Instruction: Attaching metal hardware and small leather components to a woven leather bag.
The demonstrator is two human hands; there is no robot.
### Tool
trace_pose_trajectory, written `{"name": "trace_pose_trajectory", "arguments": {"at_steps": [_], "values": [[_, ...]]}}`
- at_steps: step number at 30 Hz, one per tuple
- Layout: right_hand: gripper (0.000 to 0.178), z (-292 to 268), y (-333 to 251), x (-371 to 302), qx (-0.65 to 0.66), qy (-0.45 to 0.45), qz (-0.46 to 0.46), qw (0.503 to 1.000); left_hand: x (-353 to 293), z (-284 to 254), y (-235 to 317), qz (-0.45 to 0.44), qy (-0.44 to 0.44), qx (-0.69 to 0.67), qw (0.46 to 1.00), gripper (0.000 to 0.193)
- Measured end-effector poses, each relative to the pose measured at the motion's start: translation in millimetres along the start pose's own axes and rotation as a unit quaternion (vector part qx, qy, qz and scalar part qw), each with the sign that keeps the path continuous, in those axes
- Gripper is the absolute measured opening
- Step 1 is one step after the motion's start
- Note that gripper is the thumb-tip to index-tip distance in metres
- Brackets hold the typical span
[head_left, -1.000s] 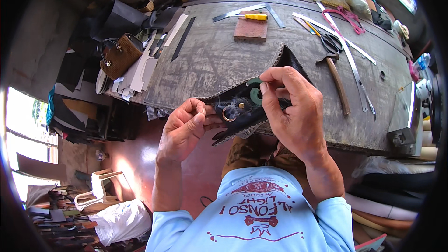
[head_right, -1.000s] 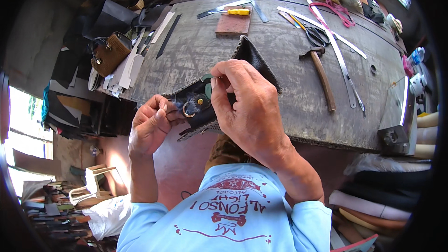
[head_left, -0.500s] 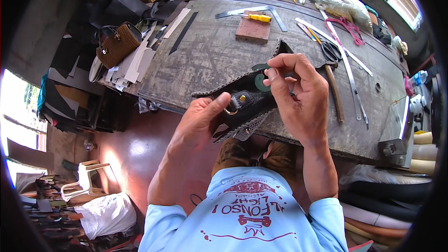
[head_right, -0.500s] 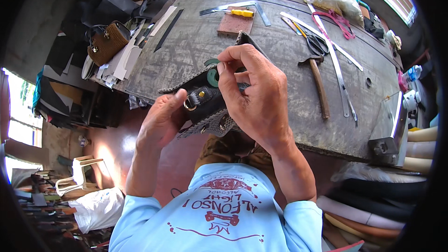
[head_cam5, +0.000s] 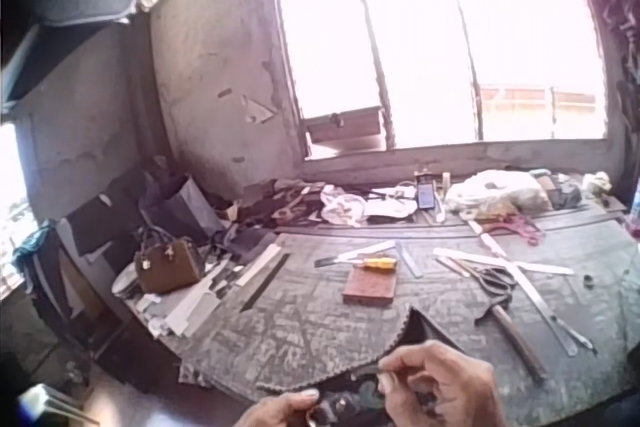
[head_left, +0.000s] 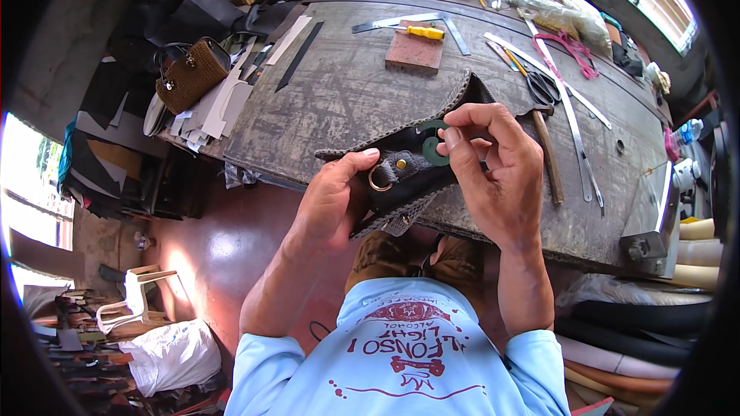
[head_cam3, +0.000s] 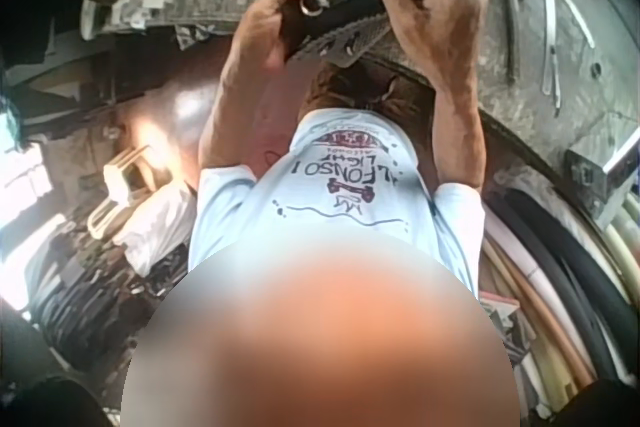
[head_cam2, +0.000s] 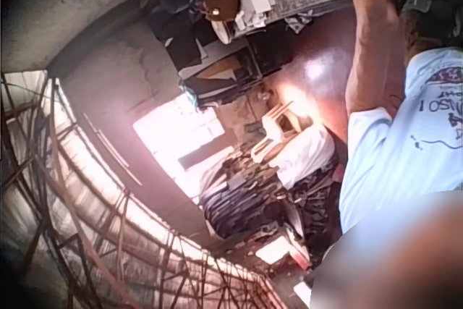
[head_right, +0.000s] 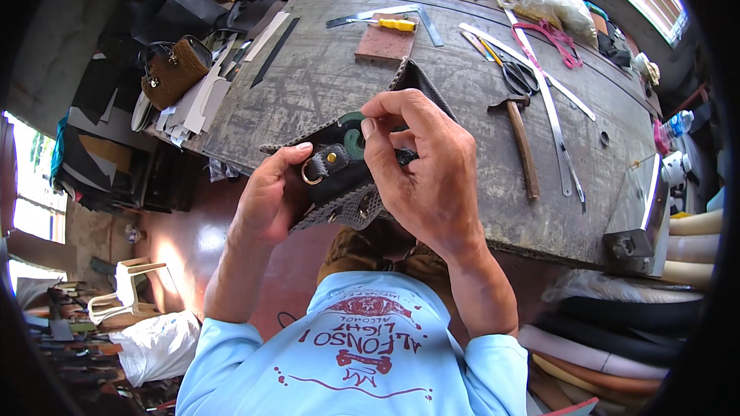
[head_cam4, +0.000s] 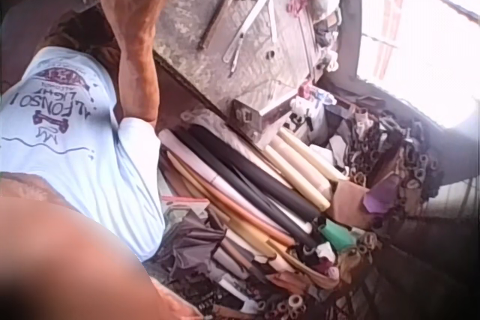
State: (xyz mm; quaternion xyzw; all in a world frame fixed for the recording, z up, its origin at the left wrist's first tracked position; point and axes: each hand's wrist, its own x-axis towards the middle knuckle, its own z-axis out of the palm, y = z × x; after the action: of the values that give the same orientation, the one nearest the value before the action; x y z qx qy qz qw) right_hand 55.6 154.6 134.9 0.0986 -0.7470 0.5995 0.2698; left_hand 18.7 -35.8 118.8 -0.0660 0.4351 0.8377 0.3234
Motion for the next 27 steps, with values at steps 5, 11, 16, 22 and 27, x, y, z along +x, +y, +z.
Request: {"name": "trace_pose_trajectory", "arguments": {"at_steps": [5,11,16,22,27], "values": [[0.014,0,-2,-3,0.110,0.047,-0.013,0.993,-5,-4,-3,0.027,-0.013,0.049,0.998,0.031],[0.014,-10,5,-4,-0.065,0.118,-0.025,0.991,-27,14,22,-0.005,0.075,0.488,0.869,0.037],[0.013,-7,4,-1,-0.093,0.121,-0.011,0.988,-43,1,21,0.355,0.118,0.595,0.711,0.022],[0.009,-6,3,1,-0.085,0.137,-0.010,0.987,-23,6,36,0.475,0.076,0.624,0.616,0.013],[0.010,-1,1,1,-0.077,0.129,-0.006,0.989,14,17,36,0.466,-0.047,0.665,0.583,0.017]]}}
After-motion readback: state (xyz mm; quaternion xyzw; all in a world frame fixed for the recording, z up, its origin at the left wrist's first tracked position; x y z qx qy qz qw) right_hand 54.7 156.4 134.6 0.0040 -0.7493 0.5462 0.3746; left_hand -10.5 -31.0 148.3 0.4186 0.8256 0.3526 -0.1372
